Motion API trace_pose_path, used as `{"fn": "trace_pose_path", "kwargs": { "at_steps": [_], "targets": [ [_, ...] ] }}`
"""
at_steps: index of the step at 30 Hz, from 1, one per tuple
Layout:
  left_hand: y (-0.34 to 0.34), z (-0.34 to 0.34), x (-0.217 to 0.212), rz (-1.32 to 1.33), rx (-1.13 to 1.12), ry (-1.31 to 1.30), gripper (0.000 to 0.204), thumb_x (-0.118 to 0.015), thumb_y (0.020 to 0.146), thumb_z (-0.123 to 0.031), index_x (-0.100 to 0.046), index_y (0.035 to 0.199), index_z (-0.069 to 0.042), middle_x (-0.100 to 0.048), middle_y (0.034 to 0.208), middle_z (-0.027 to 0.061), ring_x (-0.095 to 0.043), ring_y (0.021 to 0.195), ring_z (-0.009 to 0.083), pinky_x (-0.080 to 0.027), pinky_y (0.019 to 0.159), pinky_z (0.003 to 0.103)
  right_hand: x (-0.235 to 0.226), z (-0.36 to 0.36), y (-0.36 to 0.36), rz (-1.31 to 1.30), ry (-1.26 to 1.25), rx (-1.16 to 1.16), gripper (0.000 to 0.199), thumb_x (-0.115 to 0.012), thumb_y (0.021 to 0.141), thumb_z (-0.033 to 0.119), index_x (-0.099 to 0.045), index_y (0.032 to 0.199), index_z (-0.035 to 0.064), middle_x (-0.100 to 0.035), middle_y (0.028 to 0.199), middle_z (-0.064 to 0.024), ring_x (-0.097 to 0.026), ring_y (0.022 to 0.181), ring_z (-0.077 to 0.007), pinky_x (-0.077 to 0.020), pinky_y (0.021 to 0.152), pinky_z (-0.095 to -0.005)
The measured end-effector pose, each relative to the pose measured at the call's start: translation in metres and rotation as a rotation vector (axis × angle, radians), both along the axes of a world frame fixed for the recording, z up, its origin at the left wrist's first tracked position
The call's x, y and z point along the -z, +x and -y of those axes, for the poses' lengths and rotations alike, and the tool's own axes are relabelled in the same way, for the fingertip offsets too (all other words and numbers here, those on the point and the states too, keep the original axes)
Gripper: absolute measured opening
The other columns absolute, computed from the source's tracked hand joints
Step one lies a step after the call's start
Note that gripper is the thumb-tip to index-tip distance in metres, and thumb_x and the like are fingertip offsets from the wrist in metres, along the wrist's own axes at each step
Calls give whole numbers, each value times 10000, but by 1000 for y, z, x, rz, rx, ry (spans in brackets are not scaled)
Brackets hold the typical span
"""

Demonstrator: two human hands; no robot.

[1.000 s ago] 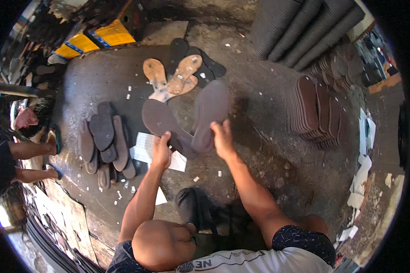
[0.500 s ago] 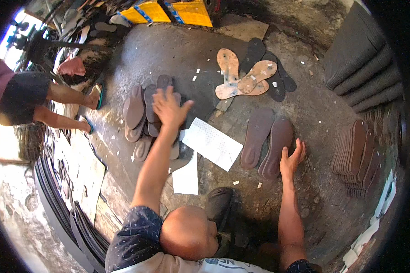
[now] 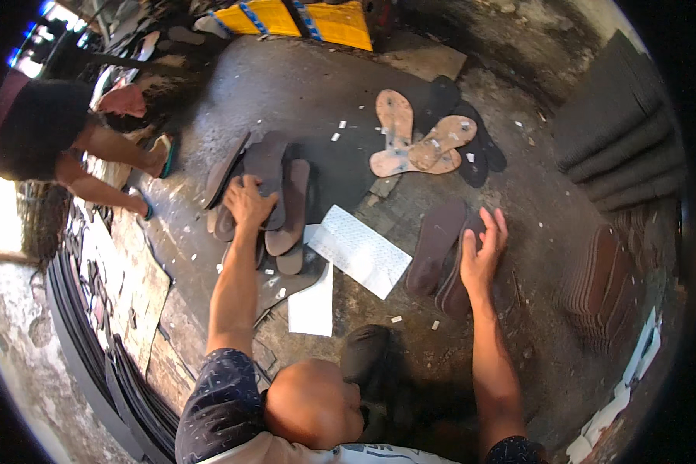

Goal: The person sits on the floor and uses a small tool to mark or punch holes in dark shoe soles, then stacks them. They later handle brown soles and apply small white stickers from a sheet onto them.

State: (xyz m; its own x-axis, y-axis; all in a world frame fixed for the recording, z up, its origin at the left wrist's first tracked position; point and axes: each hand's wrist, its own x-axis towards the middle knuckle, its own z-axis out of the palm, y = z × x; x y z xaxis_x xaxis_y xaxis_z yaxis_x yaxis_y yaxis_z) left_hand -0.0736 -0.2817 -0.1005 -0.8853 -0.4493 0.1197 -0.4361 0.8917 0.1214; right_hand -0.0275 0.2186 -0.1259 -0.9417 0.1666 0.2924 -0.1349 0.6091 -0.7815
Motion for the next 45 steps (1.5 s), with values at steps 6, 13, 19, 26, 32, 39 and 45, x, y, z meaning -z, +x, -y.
{"fn": "trace_pose_path", "kwargs": {
  "at_steps": [6,13,19,26,32,39,45],
  "targets": [
    [29,-153,-65,194,1381,377,727,-944,619,-215,-629,1274,-181,-505,1538,118,-404,1496,345,-345,1211,536,-84,44,-17,226,179,-632,610,-708,978,262,-505,1523,77,-525,1544,-235,-539,1376,-450,-429,1135,-507],
    [3,-64,27,-63,76,1,902,-890,792,-358,-468,1537,-74,-359,1603,349,-353,1493,500,-324,1204,594,23,33,11,504,-436,-4,683,-661,1027,302,-386,1568,-11,-496,1541,-312,-524,1398,-462,-427,1150,-500],
    [19,-49,31,95,276,38,786,-778,732,-195,-536,1469,-70,-323,1650,294,-342,1506,486,-329,1223,578,34,43,15,218,91,192,587,-734,941,234,-514,1429,-5,-472,1518,-269,-438,1417,-447,-313,1211,-554],
    [52,80,-6,-15,201,175,813,-817,749,-262,-501,1489,-149,-523,1492,250,-474,1398,447,-357,1182,561,48,0,28,182,-158,203,516,-633,1050,282,-490,1526,140,-293,1667,-161,-298,1533,-371,-392,1152,-566],
    [72,-26,-36,-35,280,470,743,-845,745,-201,-562,1423,-91,-624,1337,195,-607,1225,393,-512,1020,478,3,65,14,135,-476,-52,400,-591,1092,256,-573,1435,51,-619,1418,-158,-616,1275,-253,-509,1054,-392],
    [101,-189,-6,19,701,681,907,-908,748,-237,-487,1532,-63,-552,1489,250,-515,1402,397,-406,1164,520,-18,108,29,339,-632,-170,657,-624,1066,356,-371,1519,-47,-538,1475,-266,-556,1344,-359,-437,1116,-464],
    [2,-61,48,108,325,24,978,-855,809,-449,-413,1592,-63,-525,1501,297,-510,1390,451,-391,1159,552,16,-61,36,672,-471,258,888,-648,1006,507,-297,1613,-39,-410,1596,-325,-410,1482,-457,-319,1231,-500]
  ]
}}
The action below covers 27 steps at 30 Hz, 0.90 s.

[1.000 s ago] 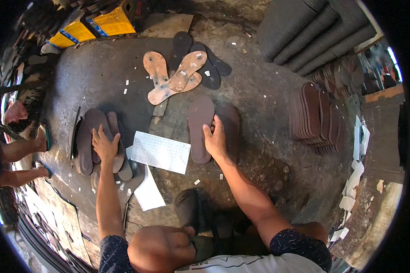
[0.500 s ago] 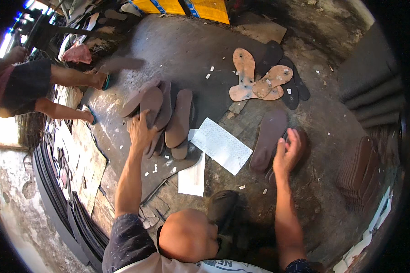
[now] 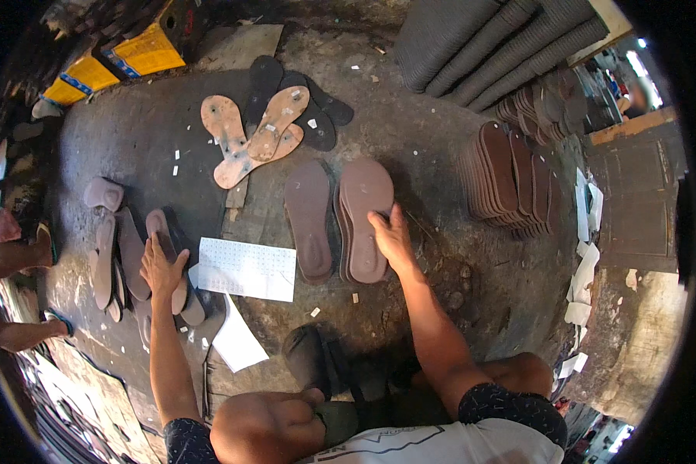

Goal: The person sits on the floor and uses a small tool to mark or punch holes in dark shoe soles, then stacks them. They later handle brown soles and apply small white stickers from a sheet onto them.

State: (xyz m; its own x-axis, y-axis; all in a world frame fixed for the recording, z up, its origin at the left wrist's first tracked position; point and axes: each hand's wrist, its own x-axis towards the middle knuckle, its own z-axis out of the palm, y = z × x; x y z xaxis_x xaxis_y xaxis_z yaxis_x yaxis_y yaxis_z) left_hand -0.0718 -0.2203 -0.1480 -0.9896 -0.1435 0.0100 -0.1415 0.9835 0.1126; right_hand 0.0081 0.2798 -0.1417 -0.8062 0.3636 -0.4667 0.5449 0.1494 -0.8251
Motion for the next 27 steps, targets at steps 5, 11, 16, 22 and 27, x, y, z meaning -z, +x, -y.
{"fn": "trace_pose_path", "kwargs": {
  "at_steps": [5,11,16,22,27],
  "targets": [
    [-33,7,-15,66,18,238,857,-797,784,-276,-481,1547,-44,-573,1436,284,-563,1335,431,-438,1134,518,53,11,23,-91,600,53,825,-764,953,403,-371,1593,60,-329,1621,-287,-288,1529,-464,-316,1212,-560],
    [-6,-201,-70,-298,1089,509,466,-727,767,8,-808,1112,-294,-662,1455,7,-431,1520,310,-337,1218,560,23,-17,11,-341,461,113,792,-718,1004,345,-316,1623,60,-282,1669,-233,-234,1548,-439,-252,1231,-592],
    [17,-200,40,146,1015,482,528,-723,885,-88,-719,1329,-375,-386,1703,-23,-247,1597,411,-268,1284,603,41,13,14,-184,289,-33,850,-687,1014,311,-210,1660,32,-245,1717,-226,-201,1599,-399,-201,1293,-498],
    [26,-126,7,-62,359,559,732,-807,851,-189,-545,1531,-258,-347,1698,122,-280,1565,417,-218,1252,630,40,10,12,-220,244,69,833,-674,1045,259,-176,1683,65,-238,1733,-187,-257,1580,-380,-219,1284,-484],
    [93,-21,10,-107,-186,276,693,-758,892,-167,-495,1530,-98,-372,1607,299,-376,1483,470,-350,1199,532,25,17,-18,-500,194,169,692,-650,1062,274,-321,1633,61,-354,1672,-181,-380,1505,-349,-341,1210,-485]
  ]
}}
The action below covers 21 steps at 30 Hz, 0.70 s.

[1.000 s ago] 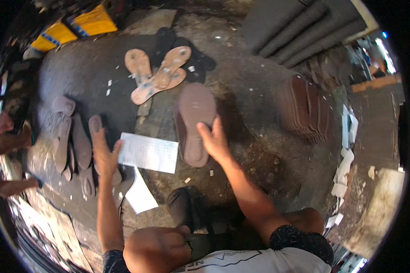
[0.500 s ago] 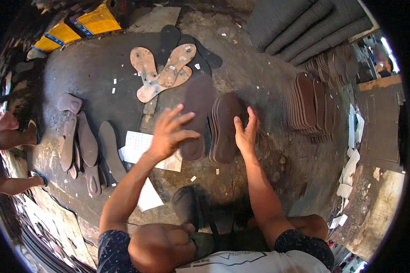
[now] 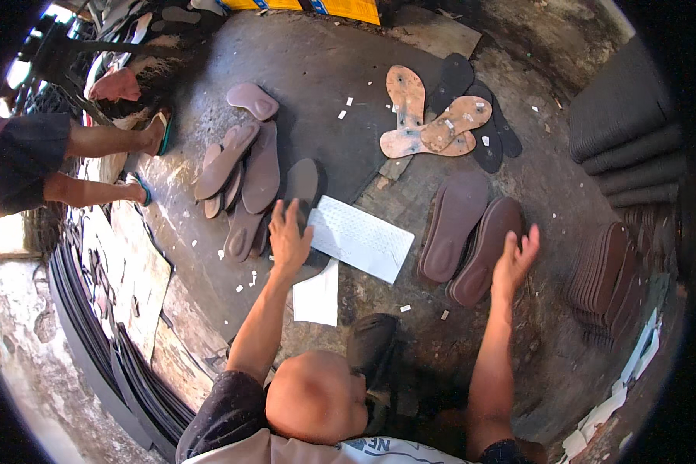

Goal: The person sits on the floor and uses a small tool to mark or punch holes in dark shoe soles, then stacks them. They later handle brown soles and apply small white stickers from a sheet onto them.

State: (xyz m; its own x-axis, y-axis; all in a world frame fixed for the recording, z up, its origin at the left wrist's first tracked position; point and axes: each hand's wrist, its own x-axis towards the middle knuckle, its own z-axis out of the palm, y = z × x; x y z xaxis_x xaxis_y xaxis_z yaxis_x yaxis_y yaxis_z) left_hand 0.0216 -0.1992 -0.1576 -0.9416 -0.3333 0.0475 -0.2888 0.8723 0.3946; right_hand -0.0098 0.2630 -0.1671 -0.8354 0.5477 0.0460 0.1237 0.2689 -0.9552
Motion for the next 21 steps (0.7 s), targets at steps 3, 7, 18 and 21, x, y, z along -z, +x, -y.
{"fn": "trace_pose_path", "kwargs": {
  "at_steps": [3,7,18,21],
  "targets": [
    [3,-1,-19,-117,-124,423,515,-636,959,-118,-549,1445,27,-617,1377,291,-611,1291,359,-459,1105,458,-34,67,-13,-95,-138,-254,564,-638,1064,228,-437,1535,-7,-521,1537,-192,-509,1423,-291,-404,1186,-425],
    [-3,-82,-59,95,234,722,519,-613,1013,-218,-554,1458,42,-723,1174,194,-678,1151,256,-507,1025,425,-76,156,6,147,-605,-635,751,-682,1037,363,-370,1571,-63,-498,1537,-282,-521,1411,-339,-422,1177,-447],
    [-101,296,-29,80,-80,-261,939,-818,749,-596,-583,1473,-46,-579,1481,291,-541,1376,461,-366,1185,548,7,-25,21,488,447,-234,778,-665,1045,423,-273,1675,189,-103,1746,-182,-132,1594,-444,-299,1212,-650],
    [-104,260,-49,324,-117,-36,1028,-819,723,-677,-554,1500,-60,-620,1429,287,-605,1295,481,-396,1158,558,-3,-51,17,238,614,-118,758,-674,1038,430,-310,1654,177,-100,1734,-202,-120,1595,-433,-307,1211,-649]
  ]
}}
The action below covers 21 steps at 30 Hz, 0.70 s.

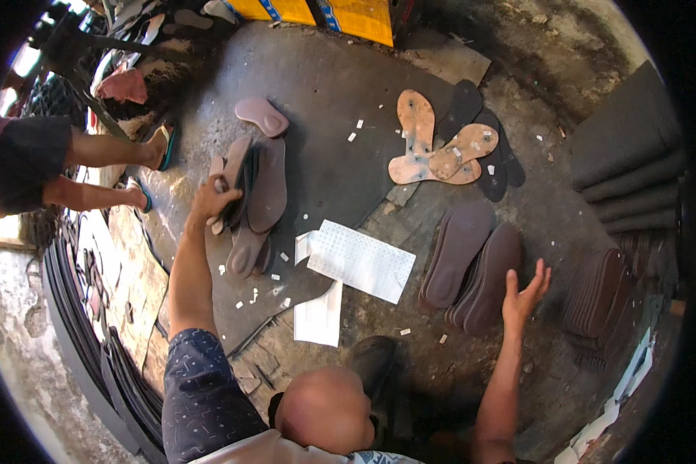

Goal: The person sits on the floor and uses a small tool to mark or punch holes in dark shoe soles, then stacks them. They later handle brown soles and apply small white stickers from a sheet onto them.

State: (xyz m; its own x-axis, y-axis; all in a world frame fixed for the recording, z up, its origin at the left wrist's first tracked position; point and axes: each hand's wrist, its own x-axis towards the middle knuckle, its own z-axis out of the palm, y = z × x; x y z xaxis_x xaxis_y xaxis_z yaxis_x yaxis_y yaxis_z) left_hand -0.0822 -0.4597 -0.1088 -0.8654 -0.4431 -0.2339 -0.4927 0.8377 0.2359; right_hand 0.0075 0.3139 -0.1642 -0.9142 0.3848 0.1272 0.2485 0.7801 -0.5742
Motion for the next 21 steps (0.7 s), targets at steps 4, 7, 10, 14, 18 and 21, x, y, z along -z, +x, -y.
{"fn": "trace_pose_path", "kwargs": {
  "at_steps": [4,7,10,14,18,21],
  "targets": [
    [-29,-148,-14,-172,-4,-67,1096,-815,732,-685,-447,1571,-83,-605,1403,296,-576,1297,487,-403,1136,568,-35,13,-17,-121,-78,62,671,-653,1051,402,-400,1614,138,-173,1711,-225,-202,1577,-406,-282,1232,-587],
    [-23,-165,30,-178,-70,-344,1130,-829,727,-609,-341,1623,-123,-508,1471,305,-462,1365,501,-350,1144,598,-33,54,-36,-172,-92,-98,589,-638,1060,319,-444,1586,137,-200,1711,-200,-188,1588,-391,-305,1220,-585],
    [-14,-182,32,-107,-19,-317,1140,-847,684,-508,-308,1621,-143,-503,1442,303,-451,1356,493,-306,1145,628,-64,94,-41,-230,-203,-140,509,-620,1057,240,-503,1532,100,-263,1699,-197,-278,1555,-381,-333,1198,-552],
    [27,-214,-4,-181,180,-117,1113,-917,602,-373,-368,1548,-163,-529,1340,246,-510,1263,441,-416,1043,560,-75,162,-45,-236,-376,-345,484,-666,1004,188,-563,1465,82,-450,1597,-205,-403,1490,-370,-354,1184,-503],
    [71,-265,-43,-303,1149,78,981,-924,628,-215,-484,1502,-274,-533,1384,146,-562,1257,352,-469,1029,504,-133,227,-69,-178,11,-1045,815,-834,852,282,-464,1548,73,-523,1545,-209,-466,1419,-434,-364,1194,-502],
    [61,-270,-44,-443,1443,97,899,-898,686,-184,-529,1497,-300,-495,1499,110,-492,1411,352,-438,1145,524,-141,232,-81,590,-120,-1300,843,-770,924,403,-384,1582,43,-620,1399,-290,-580,1296,-499,-451,1106,-529]
  ]
}}
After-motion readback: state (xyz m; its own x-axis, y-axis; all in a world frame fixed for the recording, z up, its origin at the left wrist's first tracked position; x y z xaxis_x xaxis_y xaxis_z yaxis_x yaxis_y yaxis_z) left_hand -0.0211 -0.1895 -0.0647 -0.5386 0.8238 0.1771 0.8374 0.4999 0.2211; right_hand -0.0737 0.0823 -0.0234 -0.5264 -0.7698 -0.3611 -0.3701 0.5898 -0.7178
